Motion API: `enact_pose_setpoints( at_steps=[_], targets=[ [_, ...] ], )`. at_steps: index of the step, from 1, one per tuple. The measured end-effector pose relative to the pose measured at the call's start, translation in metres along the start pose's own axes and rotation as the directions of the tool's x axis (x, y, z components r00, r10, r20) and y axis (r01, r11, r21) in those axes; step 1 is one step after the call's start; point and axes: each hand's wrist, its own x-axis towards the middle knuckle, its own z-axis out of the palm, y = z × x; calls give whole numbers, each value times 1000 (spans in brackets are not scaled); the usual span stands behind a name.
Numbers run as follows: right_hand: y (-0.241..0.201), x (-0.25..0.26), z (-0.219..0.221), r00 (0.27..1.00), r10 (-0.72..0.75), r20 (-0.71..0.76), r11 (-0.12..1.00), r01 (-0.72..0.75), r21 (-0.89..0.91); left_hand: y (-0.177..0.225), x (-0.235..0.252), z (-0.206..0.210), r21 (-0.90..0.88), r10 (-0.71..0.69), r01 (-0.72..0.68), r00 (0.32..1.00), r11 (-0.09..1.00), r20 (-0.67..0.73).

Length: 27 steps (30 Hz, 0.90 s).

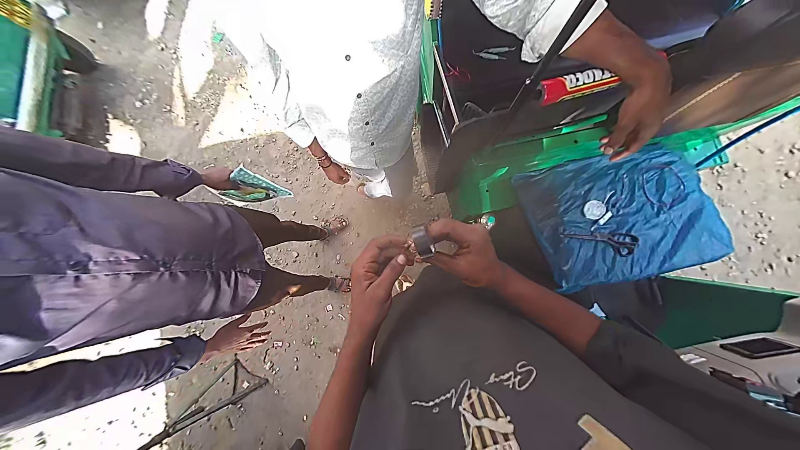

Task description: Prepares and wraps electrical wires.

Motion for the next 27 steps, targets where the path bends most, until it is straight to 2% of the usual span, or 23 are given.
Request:
enact_pose_setpoints(
  at_steps=[6,10,13,17,19,20,22,23,24,25,27],
  targets=[
    [-1,0,-1,996,65,61,998,-66,10,-1,-3,6,12,-99,101,991,995,-95],
    [0,-3,-2,989,109,105,992,-115,60,-3,0,14,-111,-199,178,956,978,-216],
    [0,-4,-4,983,119,136,986,-133,99,-3,4,17,-116,-194,169,946,979,-258],
    [-3,-3,-11,973,145,178,974,-173,149,-1,4,18,103,-53,84,962,991,-267],
    [-2,-3,-14,966,131,223,969,-172,178,-4,4,16,322,85,-8,971,947,-224],
    [-1,-3,-16,960,121,251,964,-174,203,-7,3,15,471,183,-84,969,878,-167],
    [0,0,-19,951,97,294,951,-175,253,-10,5,12,715,360,-238,933,657,-21],
    [0,1,-22,949,87,302,946,-174,275,-9,6,11,776,402,-277,915,567,32],
    [1,3,-23,951,84,296,938,-176,297,-9,6,10,804,417,-287,908,522,53],
    [1,4,-25,957,92,276,934,-179,309,-7,6,10,811,419,-276,907,516,42],
    [0,7,-26,968,124,220,935,-188,302,-3,6,11,787,400,-230,916,572,-23]
  ],
)
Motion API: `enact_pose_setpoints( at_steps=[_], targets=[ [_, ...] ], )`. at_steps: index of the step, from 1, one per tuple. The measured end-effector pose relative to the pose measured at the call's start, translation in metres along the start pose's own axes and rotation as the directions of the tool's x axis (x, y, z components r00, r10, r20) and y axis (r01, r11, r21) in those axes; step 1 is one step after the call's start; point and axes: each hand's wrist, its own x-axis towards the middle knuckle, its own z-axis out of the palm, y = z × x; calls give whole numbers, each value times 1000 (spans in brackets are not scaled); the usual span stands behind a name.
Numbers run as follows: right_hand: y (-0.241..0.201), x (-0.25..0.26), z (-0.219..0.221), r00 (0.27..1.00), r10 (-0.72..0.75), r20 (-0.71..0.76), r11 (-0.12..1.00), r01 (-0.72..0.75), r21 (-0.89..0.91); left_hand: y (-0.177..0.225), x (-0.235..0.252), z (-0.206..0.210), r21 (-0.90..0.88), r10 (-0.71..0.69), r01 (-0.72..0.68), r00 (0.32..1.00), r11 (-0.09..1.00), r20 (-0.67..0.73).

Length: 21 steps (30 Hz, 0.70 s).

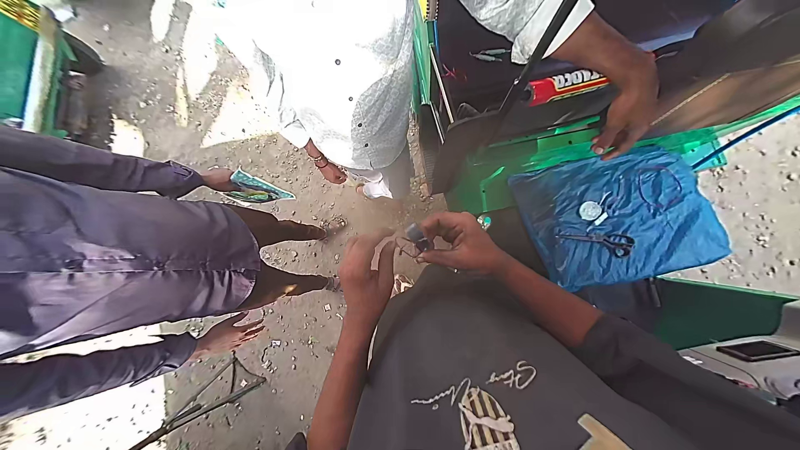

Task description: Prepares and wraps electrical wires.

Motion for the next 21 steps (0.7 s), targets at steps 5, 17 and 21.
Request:
enact_pose_setpoints(
  at_steps=[5,17,21],
  targets=[
    [-2,-3,3,993,21,-115,1000,-20,10,16,-2,-5,-334,-129,181,977,925,171],
    [-1,-14,5,937,277,-214,961,-272,57,5,-1,-4,-279,-370,453,878,847,303],
    [-8,-32,5,922,380,-79,912,-359,201,5,1,-6,-240,-468,526,845,816,259]
  ],
)
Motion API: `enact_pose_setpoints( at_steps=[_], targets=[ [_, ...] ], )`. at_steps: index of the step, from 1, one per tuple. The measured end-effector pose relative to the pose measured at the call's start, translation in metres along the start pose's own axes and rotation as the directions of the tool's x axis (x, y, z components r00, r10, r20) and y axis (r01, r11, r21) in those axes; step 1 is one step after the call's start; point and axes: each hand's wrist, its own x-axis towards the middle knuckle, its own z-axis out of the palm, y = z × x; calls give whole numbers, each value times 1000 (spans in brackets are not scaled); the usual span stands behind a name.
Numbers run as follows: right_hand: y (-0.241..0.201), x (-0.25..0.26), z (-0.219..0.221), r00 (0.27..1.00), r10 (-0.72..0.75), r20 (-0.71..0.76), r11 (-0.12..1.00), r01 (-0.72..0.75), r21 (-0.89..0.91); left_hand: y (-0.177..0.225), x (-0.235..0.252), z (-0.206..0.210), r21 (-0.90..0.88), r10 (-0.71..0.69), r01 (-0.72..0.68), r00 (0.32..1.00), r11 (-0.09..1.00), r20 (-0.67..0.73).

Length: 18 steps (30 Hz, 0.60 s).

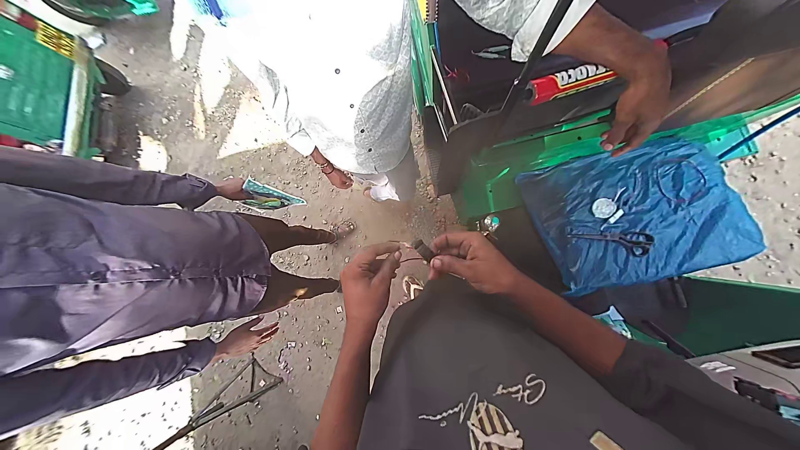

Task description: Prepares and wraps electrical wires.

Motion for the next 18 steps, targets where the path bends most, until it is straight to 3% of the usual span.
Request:
enact_pose_setpoints(
  at_steps=[3,8,18],
  targets=[
    [16,-2,-1,989,96,109,995,-93,-31,1,2,-1,18,37,-37,999,999,-20],
    [34,14,4,980,171,100,985,-167,-49,9,5,-1,44,122,-123,992,991,7],
    [31,24,13,996,87,7,992,-87,91,2,-4,-1,-2,248,-248,967,969,63]
  ],
)
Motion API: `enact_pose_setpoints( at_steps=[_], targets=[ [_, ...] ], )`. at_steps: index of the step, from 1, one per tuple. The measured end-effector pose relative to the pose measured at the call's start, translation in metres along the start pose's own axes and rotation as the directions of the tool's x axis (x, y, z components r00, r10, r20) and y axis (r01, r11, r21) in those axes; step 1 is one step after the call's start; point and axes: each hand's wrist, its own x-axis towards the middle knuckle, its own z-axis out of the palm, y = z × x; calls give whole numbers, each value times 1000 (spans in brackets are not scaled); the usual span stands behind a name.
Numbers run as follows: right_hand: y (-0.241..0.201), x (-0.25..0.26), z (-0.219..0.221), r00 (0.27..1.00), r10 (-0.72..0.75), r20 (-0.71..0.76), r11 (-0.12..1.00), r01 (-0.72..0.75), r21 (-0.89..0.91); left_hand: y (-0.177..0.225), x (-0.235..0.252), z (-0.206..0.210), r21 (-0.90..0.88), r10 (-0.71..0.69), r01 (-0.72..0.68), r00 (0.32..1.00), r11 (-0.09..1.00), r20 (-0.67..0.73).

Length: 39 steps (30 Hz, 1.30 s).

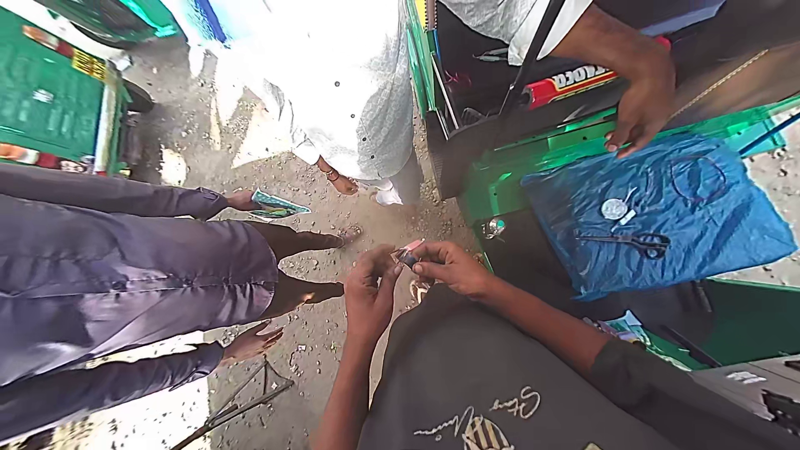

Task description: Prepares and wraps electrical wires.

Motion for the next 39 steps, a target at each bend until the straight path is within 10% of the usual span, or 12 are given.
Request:
enact_pose_setpoints(
  at_steps=[16,39],
  targets=[
    [4,3,11,998,-26,63,999,27,-21,-9,-9,-8,-146,31,-32,999,989,-7],
    [0,-1,13,1000,-28,5,991,28,-133,-14,-14,-2,135,27,-8,990,991,-138]
  ],
)
